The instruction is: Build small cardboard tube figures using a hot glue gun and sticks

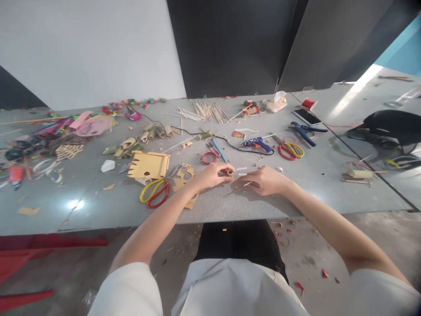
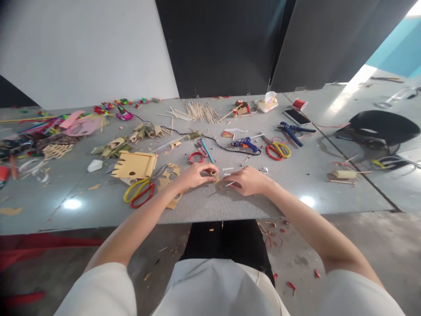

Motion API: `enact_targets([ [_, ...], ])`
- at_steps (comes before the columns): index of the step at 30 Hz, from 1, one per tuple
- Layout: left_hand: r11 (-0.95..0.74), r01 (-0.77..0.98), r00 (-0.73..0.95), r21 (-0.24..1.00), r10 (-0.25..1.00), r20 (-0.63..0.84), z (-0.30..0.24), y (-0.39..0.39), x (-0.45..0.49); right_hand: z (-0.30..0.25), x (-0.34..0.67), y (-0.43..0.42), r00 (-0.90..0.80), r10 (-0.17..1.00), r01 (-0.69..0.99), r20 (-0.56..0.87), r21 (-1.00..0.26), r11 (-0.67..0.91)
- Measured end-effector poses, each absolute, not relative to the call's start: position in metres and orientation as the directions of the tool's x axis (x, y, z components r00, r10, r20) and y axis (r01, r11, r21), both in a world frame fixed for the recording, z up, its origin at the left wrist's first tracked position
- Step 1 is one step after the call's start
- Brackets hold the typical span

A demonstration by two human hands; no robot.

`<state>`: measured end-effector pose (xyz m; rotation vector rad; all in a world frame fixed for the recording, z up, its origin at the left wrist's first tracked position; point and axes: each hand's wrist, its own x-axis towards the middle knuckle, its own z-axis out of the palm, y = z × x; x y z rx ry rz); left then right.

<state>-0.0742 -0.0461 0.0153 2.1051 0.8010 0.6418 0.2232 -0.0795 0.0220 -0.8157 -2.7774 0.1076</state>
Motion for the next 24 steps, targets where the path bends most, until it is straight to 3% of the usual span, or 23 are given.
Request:
enact_targets([
  [5, -0.517, 0.324, 0.660, 0.792, 0.724, 0.202, 0.011, -0.043, -0.076, 0.015, 0.215, -0.081, -0.811, 0.563, 0.557, 0.159, -0.081, 0.826],
  [24, -0.533, 0.311, 0.628, 0.787, 0.737, 0.251, 0.009, -0.045, -0.073, 0.010, 0.206, -0.084, -0.830, 0.536, 0.523, 0.151, -0.121, 0.844],
])
